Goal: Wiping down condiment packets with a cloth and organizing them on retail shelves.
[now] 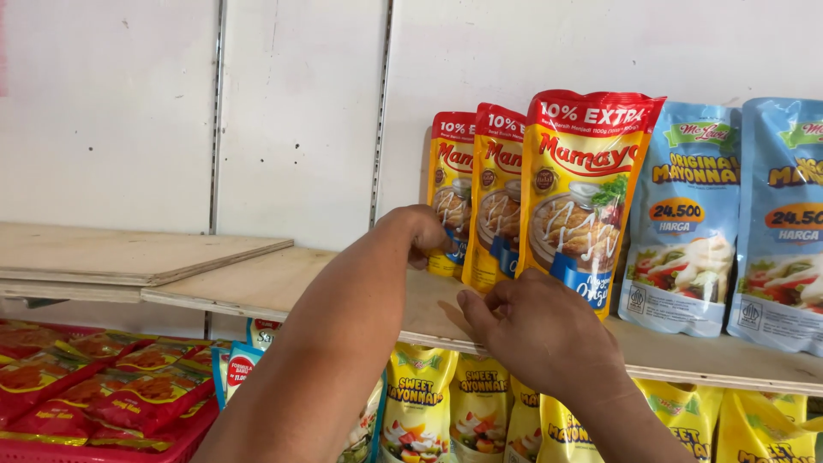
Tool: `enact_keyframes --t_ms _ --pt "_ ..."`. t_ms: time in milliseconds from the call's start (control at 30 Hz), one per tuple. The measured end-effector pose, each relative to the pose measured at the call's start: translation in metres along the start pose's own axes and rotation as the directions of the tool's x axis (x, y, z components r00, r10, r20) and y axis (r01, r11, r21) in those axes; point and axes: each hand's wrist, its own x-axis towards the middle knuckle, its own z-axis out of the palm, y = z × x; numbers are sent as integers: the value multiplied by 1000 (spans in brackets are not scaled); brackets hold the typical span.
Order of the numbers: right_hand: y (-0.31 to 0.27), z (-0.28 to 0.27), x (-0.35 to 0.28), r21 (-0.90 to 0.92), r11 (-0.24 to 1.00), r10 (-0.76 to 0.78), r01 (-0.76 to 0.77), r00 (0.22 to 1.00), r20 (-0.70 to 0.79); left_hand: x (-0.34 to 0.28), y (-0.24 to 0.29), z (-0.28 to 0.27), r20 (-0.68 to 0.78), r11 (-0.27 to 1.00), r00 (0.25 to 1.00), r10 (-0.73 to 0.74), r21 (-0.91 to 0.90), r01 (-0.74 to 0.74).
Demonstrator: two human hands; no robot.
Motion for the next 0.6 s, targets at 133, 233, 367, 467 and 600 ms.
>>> enact_keyframes --t_ms 133,233,367,467,600 --pt "-1 -2 -1 -2 1000 25 -25 1000 12 -17 6 -2 3 999 1000 -30 27 30" --pt "-4 -3 0 -11 999 39 -39 999 37 -24 5 -3 0 997 999 -53 64 53" --pt "-6 -3 -1 -16 997 73 -72 995 70 -41 3 -2 -24 968 1000 7 250 -1" --pt "0 1 2 -21 999 48 -48 998 38 -57 9 -2 -21 903 997 68 427 -53" --pt "5 5 2 -8 1000 -2 2 1000 -3 -98 7 9 -64 852 983 170 512 -114"
